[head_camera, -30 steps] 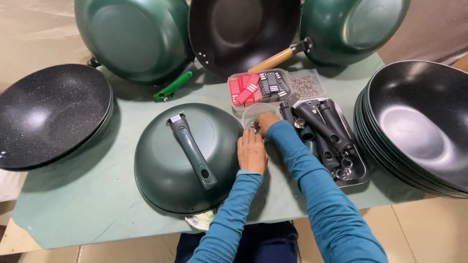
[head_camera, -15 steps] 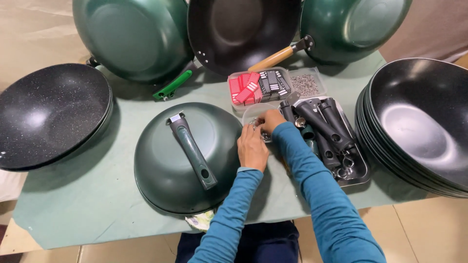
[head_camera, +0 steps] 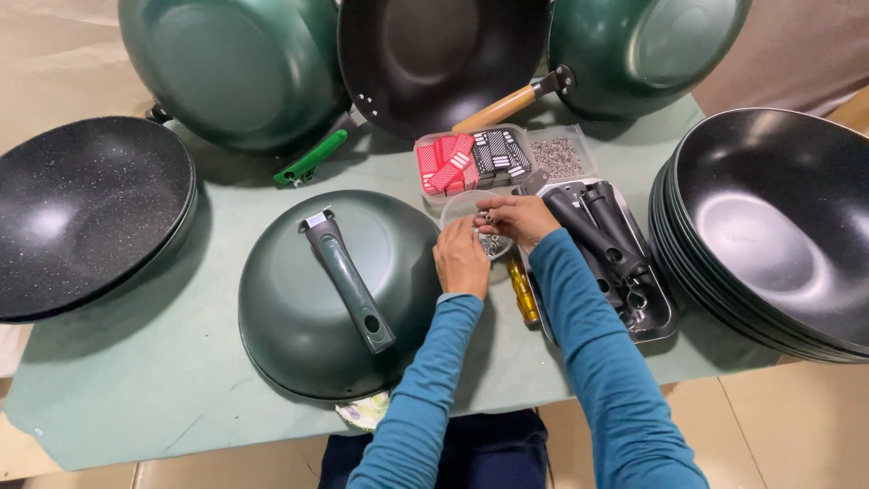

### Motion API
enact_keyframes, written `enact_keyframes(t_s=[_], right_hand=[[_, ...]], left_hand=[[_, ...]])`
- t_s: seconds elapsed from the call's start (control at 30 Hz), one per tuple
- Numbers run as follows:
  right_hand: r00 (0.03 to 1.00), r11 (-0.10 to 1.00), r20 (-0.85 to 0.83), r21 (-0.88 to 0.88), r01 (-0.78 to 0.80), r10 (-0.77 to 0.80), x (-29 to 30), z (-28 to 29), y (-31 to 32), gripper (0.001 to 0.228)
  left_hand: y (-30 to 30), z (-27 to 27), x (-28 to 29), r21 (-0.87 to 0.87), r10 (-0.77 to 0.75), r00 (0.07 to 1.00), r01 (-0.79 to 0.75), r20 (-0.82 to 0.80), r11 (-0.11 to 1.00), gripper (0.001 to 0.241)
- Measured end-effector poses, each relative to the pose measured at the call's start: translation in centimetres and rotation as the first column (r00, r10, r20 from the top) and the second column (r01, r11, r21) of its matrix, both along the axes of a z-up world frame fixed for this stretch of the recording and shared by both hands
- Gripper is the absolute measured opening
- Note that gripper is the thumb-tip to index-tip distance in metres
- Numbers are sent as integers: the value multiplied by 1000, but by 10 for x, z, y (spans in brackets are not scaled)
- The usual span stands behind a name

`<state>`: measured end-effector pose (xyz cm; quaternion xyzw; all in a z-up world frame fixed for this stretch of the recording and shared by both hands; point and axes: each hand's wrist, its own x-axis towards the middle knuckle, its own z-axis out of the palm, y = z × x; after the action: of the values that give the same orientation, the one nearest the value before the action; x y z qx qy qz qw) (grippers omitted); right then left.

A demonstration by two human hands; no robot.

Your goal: Assembling a handle onto a wok by aligning the bracket and preparing screws for fastening

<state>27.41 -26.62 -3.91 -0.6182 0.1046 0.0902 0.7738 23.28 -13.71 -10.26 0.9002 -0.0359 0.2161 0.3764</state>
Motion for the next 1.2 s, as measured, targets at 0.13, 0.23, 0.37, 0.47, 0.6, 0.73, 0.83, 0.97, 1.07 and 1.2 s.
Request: enact_keyframes(t_s=[0.13,0.23,0.37,0.47,0.6,0.73,0.83,0.97,1.07,1.2], right_hand=[[1000,998,1,65,12,-12,-9,6,0,37],[1000,996,6,90,7,-8,-13,16,0,44],[999,992,41,123,-13,8,-9,1,-6,51],[997,995,71,101,-17,10,-9,-4,-8,51],[996,996,91,84,-12,5,-12,-4,-8,50],[997,993,81,115,6,-15,-13,-4,-8,51],[995,996,100,88,-4,-5,-16,1,-6,49],[992,999,126,43,17,-23,-16,1,-2,49],[989,999,147,23,27,-30,-13,-6,-2,50],[983,999,176,7,42,-43,-12,-13,2,53]], left_hand=[[-5,-9,12,42,30,999,-30,11,999,27],[-5,0,14,44,46,999,-47,14,998,26],[-3,10,7,28,52,998,-53,34,998,24],[-2,17,6,21,59,997,-60,39,998,23],[0,23,6,5,84,996,-84,29,996,21],[-1,22,9,-2,97,995,-97,37,995,16],[-3,21,9,4,125,990,-126,57,992,14],[-3,25,7,-7,143,984,-143,107,990,12],[-3,28,6,-5,144,983,-144,116,990,11],[-3,32,3,-1,142,982,-143,124,990,12]])
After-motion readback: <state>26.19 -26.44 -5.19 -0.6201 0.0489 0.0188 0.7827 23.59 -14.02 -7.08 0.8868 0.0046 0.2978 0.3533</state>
